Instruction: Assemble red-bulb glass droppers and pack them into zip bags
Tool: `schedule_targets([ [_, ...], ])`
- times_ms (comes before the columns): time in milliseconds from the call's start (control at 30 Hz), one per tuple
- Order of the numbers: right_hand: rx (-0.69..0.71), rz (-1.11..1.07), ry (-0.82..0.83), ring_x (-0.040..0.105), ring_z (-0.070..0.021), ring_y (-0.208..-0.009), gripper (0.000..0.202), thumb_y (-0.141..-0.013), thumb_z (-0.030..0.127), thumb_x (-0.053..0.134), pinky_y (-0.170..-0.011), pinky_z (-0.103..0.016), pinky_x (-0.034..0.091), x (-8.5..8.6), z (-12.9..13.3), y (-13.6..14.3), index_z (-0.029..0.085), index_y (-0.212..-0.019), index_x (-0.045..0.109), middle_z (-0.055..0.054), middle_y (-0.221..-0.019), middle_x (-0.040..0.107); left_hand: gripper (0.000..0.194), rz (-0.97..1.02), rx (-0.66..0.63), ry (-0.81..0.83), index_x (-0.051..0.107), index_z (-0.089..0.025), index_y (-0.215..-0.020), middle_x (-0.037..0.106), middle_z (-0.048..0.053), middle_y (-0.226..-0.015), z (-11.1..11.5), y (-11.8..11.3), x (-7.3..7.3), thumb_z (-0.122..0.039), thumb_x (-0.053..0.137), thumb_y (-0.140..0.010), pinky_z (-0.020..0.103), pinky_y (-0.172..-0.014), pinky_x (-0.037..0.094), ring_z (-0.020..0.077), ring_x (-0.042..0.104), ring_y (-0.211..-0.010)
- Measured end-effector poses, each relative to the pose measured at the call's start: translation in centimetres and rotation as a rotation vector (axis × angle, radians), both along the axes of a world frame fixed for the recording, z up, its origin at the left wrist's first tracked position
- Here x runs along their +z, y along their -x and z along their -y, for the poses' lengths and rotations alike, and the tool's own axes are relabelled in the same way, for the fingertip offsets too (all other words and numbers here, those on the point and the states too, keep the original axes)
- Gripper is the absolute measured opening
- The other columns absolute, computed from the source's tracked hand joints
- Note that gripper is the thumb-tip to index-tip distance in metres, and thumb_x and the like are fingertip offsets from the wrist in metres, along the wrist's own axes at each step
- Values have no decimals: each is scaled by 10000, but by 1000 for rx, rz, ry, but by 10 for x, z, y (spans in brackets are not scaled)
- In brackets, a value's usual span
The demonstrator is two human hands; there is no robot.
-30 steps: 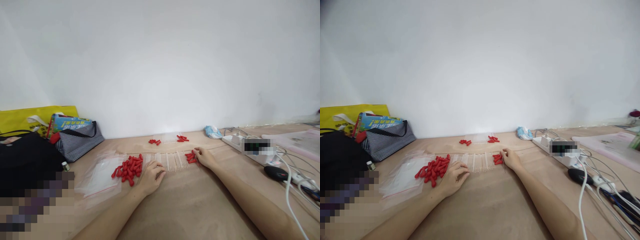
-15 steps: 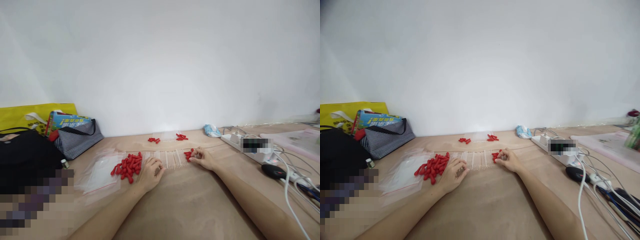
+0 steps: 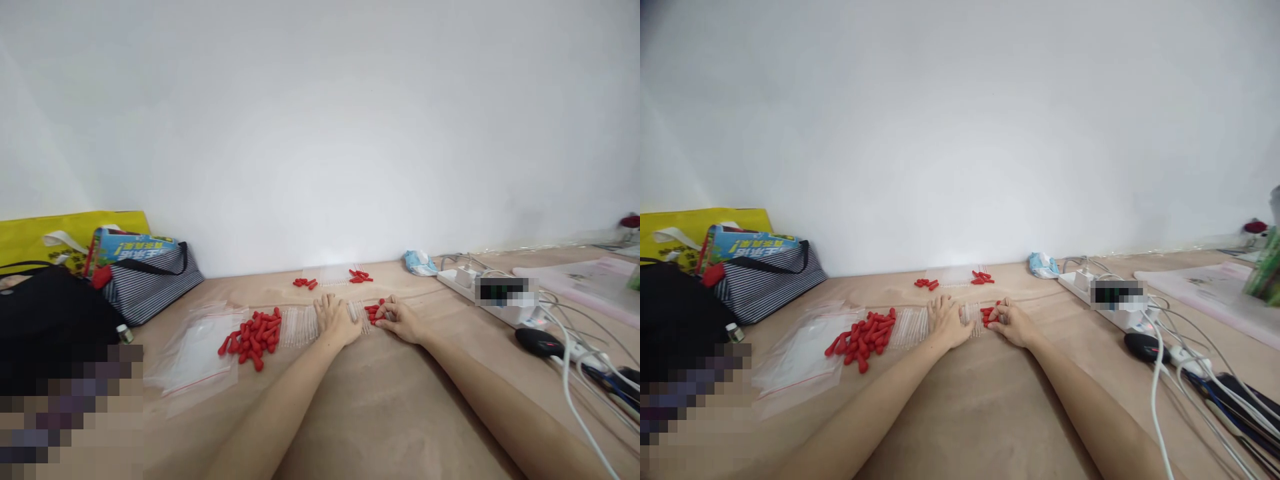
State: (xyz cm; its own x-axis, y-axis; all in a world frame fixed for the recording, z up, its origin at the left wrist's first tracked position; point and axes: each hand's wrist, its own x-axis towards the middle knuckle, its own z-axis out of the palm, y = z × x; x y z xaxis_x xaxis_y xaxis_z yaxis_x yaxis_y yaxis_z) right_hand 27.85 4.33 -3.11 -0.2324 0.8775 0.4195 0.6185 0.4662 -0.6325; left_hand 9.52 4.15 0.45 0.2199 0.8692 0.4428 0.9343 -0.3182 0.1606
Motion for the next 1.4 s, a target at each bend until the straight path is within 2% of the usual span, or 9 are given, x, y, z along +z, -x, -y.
schedule_targets([
  [200, -21, -121, 0, 466, -146, -708, 129, -704, 306, 566, -674, -288, 398, -2, -2, 1, 185, -680, 603, -10, -747, 446, 412, -131, 101, 97, 606, -55, -989, 470, 237, -1185, 2, -17, 4, -344, 499, -716, 555, -931, 102, 375, 311, -1141],
  [467, -166, -335, -23, 378, -100, -529, 262, -669, 434, 544, -520, -246, 358, -5, -6, -1, 175, -677, 584, 1, -693, 446, 506, -288, 185, 206, 590, -61, -1064, 458, 221, -1218, -2, -33, 8, -271, 600, -604, 566, -941, -10, 404, 218, -1186],
  [667, -182, -397, -14, 380, -97, -480, 341, -696, 499, 498, -476, -235, 333, -8, -8, -2, 162, -697, 546, 15, -582, 465, 487, -267, 170, 235, 603, -70, -1019, 500, 233, -1160, -5, -32, 10, -240, 659, -566, 590, -912, 69, 431, 274, -1149],
  [800, -157, -438, -36, 456, -115, -535, 344, -729, 504, 464, -522, -244, 377, -5, -6, 0, 165, -696, 510, -3, -600, 520, 349, -214, 53, 157, 560, -59, -1024, 510, 221, -1119, 12, -6, 24, -245, 556, -728, 500, -870, 249, 360, 384, -1079],
  [933, -147, -475, -72, 509, -134, -601, 319, -750, 469, 463, -573, -264, 416, 1, -2, 13, 162, -825, 512, -26, -692, 554, 178, -187, -148, 92, 557, -128, -914, 603, 91, -937, 38, 47, 32, -181, 398, -856, 342, -799, 340, 222, 506, -904],
  [1033, -91, -407, -132, 531, -156, -677, 301, -788, 396, 446, -616, -289, 432, 6, 8, 34, 163, -963, 523, -50, -763, 564, 145, -121, -313, 32, 551, -149, -840, 632, 34, -793, 50, 91, 22, -129, 408, -848, 313, -766, 347, 177, 541, -765],
  [1133, 12, -228, -237, 527, -172, -775, 208, -818, 295, 426, -698, -317, 429, 11, 25, 60, 178, -894, 580, -70, -813, 558, 197, -10, -482, -114, 541, -159, -952, 651, 30, -806, 53, 119, 4, -110, 377, -854, 329, -752, 334, 168, 548, -709],
  [1233, 119, -102, -257, 524, -165, -804, 173, -818, 206, 424, -733, -317, 423, 14, 43, 80, 185, -891, 579, -70, -843, 551, 238, 36, -529, -161, 552, -172, -981, 653, 35, -808, 52, 128, -7, -112, 356, -860, 334, -747, 328, 168, 550, -705],
  [1400, 207, -6, -223, 521, -161, -805, 135, -788, 150, 461, -729, -309, 415, 14, 56, 90, 188, -873, 560, -54, -848, 569, 251, 49, -536, -146, 569, -167, -954, 653, 46, -839, 54, 124, -7, -93, 353, -851, 331, -741, 329, 174, 554, -752],
])
